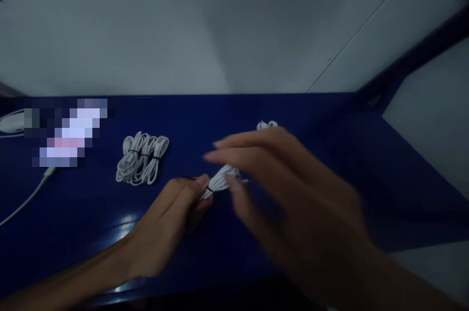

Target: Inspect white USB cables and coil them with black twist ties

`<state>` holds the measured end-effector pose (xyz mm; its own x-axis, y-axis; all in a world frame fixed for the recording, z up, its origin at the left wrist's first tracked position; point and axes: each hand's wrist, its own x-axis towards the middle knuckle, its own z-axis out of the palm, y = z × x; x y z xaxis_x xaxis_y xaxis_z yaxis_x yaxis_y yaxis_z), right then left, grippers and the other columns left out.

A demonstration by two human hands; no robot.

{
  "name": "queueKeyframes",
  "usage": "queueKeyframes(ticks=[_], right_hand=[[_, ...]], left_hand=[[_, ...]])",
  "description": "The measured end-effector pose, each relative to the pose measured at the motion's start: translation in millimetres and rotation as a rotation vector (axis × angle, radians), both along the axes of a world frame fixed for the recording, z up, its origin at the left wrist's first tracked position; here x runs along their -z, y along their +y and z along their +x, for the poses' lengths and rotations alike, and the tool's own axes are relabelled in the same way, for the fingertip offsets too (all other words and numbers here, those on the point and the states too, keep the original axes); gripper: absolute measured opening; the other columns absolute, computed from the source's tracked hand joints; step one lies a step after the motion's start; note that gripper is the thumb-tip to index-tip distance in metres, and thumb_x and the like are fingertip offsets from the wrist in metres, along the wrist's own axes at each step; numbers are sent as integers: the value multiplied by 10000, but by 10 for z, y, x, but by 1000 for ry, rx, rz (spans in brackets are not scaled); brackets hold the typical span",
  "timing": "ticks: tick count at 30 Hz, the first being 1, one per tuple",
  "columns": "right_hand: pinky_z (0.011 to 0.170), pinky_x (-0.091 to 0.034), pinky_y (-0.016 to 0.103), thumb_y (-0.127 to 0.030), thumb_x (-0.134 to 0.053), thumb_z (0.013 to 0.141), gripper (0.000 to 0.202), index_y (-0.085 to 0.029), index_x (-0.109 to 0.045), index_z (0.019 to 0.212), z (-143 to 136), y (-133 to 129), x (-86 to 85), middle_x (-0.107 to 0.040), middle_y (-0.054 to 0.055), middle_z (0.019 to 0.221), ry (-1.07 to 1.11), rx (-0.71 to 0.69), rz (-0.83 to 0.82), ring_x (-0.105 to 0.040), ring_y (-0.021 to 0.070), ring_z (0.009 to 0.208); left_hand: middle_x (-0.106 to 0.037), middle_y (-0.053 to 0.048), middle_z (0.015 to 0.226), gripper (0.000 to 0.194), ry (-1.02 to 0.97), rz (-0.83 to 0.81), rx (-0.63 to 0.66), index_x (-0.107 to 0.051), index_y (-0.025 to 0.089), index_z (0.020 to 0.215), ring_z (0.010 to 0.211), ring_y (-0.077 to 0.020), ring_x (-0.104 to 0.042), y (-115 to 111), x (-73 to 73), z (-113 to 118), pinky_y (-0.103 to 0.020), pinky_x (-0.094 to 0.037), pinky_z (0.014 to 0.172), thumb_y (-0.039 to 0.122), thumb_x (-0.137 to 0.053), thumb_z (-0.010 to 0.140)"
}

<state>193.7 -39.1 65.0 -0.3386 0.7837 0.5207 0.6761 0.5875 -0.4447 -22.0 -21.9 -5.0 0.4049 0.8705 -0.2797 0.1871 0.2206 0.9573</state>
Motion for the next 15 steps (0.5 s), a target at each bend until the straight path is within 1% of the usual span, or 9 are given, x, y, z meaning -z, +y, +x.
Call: queueKeyframes(ticks=[1, 2, 3, 4, 5, 7, 9, 11, 15], right_hand=[[901, -592, 352, -86, -630, 1057, 208, -200, -755, 1178, 0, -75, 61, -801, 53, 1159, 103, 154, 5, -746, 214, 1051], [819, -603, 331, -104, -639, 1054, 166, -212, -760, 1091, -6, -144, 135, -792, 44, 1044, 197, 327, -17, -750, 203, 948], [737, -601, 324, -139, -658, 1047, 134, -222, -761, 1070, -18, -202, 216, -781, 41, 992, 240, 406, -62, -745, 200, 876], [669, -588, 317, -181, -687, 1036, 100, -232, -768, 1065, -37, -248, 299, -772, 36, 967, 258, 424, -120, -736, 196, 821], [638, -585, 311, -202, -719, 1019, 83, -238, -775, 1068, -61, -281, 377, -765, 31, 965, 283, 420, -174, -727, 187, 781], [624, -590, 291, -183, -766, 992, 119, -237, -796, 1093, -120, -310, 506, -765, 21, 970, 343, 378, -266, -716, 164, 736], [647, -596, 270, -124, -773, 984, 137, -228, -808, 1066, -180, -304, 587, -756, 12, 948, 397, 343, -275, -713, 146, 739], [663, -598, 256, -77, -779, 980, 152, -213, -813, 1038, -225, -281, 635, -737, 8, 919, 418, 343, -238, -706, 135, 740], [716, -621, 281, -46, -743, 1013, 170, -205, -794, 1039, -249, -248, 709, -712, 22, 935, 351, 351, -252, -729, 154, 800]], left_hand=[[-461, 25, 604, 489, -49, -107, -6, -558, 236, 697, 519, -151, -431, 38, 0, 2, -254, -384, 452, 510, -542, 1101], [-368, 51, 565, 544, -100, -181, -5, -491, 238, 666, 478, -129, -331, 74, -1, 8, -245, -312, 429, 541, -503, 1117], [-302, 70, 551, 570, -164, -258, -8, -447, 238, 658, 466, -113, -253, 105, 0, 16, -238, -256, 425, 562, -485, 1124], [-257, 83, 545, 584, -203, -300, -7, -420, 237, 657, 465, -104, -197, 129, 3, 24, -234, -215, 427, 577, -474, 1129], [-236, 91, 543, 591, -234, -337, -10, -408, 235, 659, 468, -97, -165, 146, 10, 33, -232, -190, 433, 588, -484, 1126], [-240, 94, 537, 596, -250, -364, -26, -410, 230, 660, 467, -91, -155, 161, 32, 46, -228, -177, 436, 601, -510, 1116], [-260, 91, 538, 591, -245, -383, -56, -421, 229, 659, 464, -90, -167, 164, 53, 52, -226, -185, 432, 601, -527, 1105], [-266, 89, 549, 581, -242, -412, -86, -427, 229, 659, 468, -90, -171, 169, 63, 54, -224, -195, 431, 596, -541, 1095], [-259, 89, 576, 574, -201, -425, -118, -412, 234, 657, 490, -93, -173, 192, 38, 69, -222, -189, 439, 596, -585, 1066]])
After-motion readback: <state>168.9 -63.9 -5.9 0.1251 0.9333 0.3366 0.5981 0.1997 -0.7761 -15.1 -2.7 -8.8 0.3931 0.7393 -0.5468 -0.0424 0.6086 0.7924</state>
